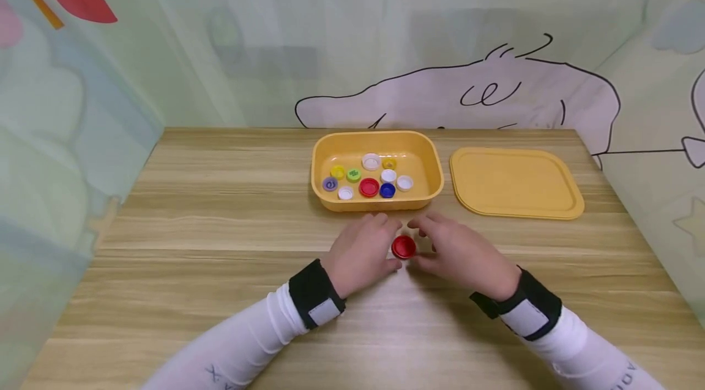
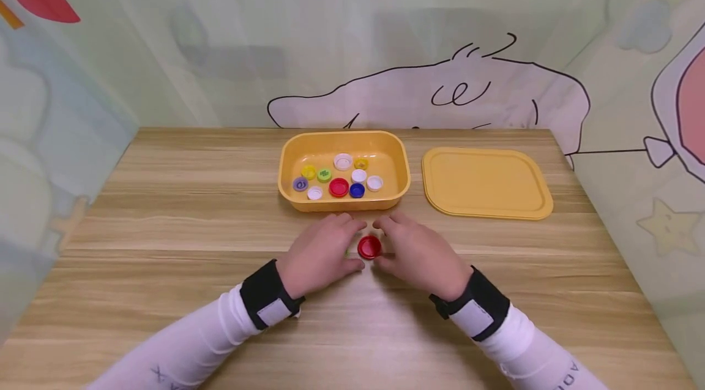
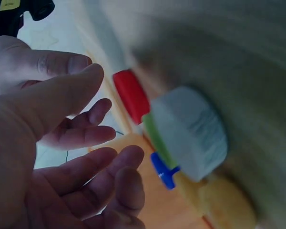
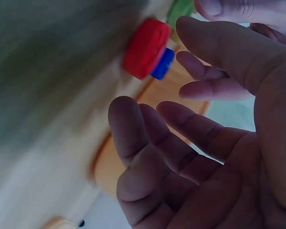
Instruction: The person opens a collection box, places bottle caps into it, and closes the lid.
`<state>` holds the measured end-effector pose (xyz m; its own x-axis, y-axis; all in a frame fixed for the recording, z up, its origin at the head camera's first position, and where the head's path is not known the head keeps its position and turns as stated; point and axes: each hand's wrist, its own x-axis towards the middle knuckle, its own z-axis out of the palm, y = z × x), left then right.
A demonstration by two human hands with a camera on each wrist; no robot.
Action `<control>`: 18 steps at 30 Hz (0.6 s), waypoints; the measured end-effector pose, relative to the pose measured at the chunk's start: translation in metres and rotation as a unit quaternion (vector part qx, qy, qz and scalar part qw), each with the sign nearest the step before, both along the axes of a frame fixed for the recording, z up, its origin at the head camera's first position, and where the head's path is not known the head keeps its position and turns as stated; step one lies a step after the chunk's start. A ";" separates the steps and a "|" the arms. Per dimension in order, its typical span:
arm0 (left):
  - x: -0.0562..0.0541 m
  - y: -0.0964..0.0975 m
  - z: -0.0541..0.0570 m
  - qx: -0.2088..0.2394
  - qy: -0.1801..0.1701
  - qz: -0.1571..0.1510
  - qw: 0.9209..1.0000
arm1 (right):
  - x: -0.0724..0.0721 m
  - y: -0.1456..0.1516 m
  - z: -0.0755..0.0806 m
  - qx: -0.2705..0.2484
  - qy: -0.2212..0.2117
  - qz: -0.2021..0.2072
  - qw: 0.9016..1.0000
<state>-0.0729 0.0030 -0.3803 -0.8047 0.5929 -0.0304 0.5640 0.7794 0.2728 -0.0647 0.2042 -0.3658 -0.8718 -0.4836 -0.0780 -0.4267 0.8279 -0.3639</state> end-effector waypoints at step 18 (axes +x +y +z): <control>-0.007 0.014 -0.010 -0.022 0.016 0.006 1.000 | -0.004 -0.007 -0.019 -0.005 -0.020 -0.010 1.000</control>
<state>-0.0797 0.0166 -0.3908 -0.8122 0.5826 -0.0296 0.5633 0.7964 0.2200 -0.0691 0.1972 -0.3853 -0.8772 -0.4679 -0.1077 -0.3959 0.8317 -0.3892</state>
